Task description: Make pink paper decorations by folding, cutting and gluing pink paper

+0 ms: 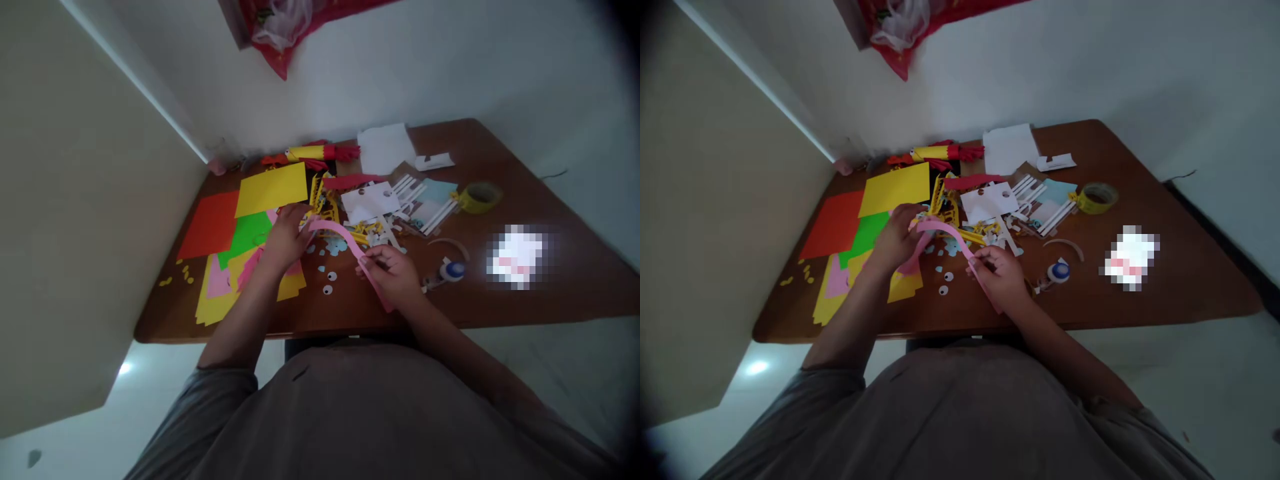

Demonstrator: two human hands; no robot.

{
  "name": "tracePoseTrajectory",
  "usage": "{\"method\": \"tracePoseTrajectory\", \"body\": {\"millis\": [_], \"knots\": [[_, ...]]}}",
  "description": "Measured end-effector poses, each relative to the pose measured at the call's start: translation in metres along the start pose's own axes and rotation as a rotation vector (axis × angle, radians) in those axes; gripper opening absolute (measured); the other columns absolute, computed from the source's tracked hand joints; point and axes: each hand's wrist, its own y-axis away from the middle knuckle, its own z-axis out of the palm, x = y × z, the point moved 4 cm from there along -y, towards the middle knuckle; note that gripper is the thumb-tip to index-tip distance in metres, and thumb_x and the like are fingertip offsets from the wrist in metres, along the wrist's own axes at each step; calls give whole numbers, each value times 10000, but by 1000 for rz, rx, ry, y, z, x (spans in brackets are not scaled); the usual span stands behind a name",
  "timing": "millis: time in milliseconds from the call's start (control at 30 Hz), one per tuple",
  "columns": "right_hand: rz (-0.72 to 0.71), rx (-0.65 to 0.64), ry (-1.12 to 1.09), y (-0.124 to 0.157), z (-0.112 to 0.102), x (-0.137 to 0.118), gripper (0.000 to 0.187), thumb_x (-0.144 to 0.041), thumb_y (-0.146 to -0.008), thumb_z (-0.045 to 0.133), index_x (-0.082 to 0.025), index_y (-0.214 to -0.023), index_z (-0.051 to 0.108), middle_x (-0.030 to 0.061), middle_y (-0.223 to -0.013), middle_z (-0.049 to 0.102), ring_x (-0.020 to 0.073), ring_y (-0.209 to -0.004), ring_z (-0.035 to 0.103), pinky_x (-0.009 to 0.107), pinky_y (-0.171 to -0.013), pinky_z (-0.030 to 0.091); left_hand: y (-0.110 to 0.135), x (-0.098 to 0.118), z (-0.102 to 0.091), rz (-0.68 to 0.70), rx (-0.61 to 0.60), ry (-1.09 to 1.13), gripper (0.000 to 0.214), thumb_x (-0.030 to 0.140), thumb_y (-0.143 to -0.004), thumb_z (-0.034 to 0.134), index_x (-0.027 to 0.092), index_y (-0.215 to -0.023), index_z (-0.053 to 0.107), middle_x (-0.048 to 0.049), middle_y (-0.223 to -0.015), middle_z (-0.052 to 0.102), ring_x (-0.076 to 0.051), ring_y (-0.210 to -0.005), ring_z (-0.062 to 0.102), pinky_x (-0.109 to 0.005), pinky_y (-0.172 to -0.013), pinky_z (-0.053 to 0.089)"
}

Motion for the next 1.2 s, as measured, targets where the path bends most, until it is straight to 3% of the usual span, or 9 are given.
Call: {"method": "tracePoseTrajectory", "body": {"millis": [100,200,267,400,500,633,767,967,1200], "knots": [[51,-9,-49,2,-6,-2,445,-630,-841,903,-258,-968,694,35,-809,819,228,-728,802,368,-714,683,7,16,27,-28,-199,496,973,1005,-959,357,190,-1286,773,-204,-1327,771,-359,-1251,755,-524,-1097,599],[120,-35,-132,3,-6,-3,460,-634,-822,906,-265,-971,676,26,-815,821,231,-722,806,388,-727,697,33,35,60,-189,-444,882,1112,1099,-654,667,186,-1278,778,-183,-1176,814,-329,-928,827,-461,-848,676],[140,-56,-163,4,-4,-2,469,-636,-811,910,-270,-966,661,23,-826,822,238,-749,817,408,-772,707,49,45,76,-294,-416,886,797,819,-702,938,189,-1176,820,-121,-1023,831,-261,-832,803,-382,-799,661],[212,-122,-163,11,-1,3,511,-607,-793,932,-287,-1064,640,9,-823,818,265,-771,832,451,-786,717,63,54,86,-317,-136,753,459,624,-862,907,187,-777,795,-32,-720,745,-179,-658,664,-300,-648,561],[182,-171,-100,20,-7,2,512,-573,-870,878,-311,-1257,668,5,-833,822,279,-773,834,467,-764,713,64,45,84,-349,-61,737,421,559,-862,923,188,-744,763,-14,-670,704,-148,-593,602,-276,-592,494],[-156,-274,172,27,-19,-10,312,-466,-1042,683,-307,-1275,817,69,-1163,865,282,-1058,835,488,-998,671,66,32,92,-382,-279,863,377,517,-818,949,179,-935,831,-42,-752,753,-181,-639,681,-293,-615,552],[-375,-286,450,26,-20,-13,314,-388,-986,782,-344,-1289,852,70,-1222,852,298,-1109,800,511,-1066,629,75,32,100,-291,-468,917,371,461,-806,939,182,-1029,837,-77,-887,804,-206,-701,734,-305,-617,602],[-329,-20,452,23,-16,-9,737,-548,-862,935,-364,-1541,714,126,-1401,709,319,-1166,716,513,-1042,637,84,37,103,-187,-511,924,385,448,-783,971,185,-1018,816,-66,-871,795,-203,-707,723,-306,-639,620],[-453,-85,450,18,-4,-17,177,-494,-934,877,-325,-885,891,94,-1444,681,340,-1403,634,554,-1246,495,87,33,100,-207,-480,921,359,475,-799,970,187,-952,818,-52,-787,759,-196,-666,690,-309,-638,610]]}}
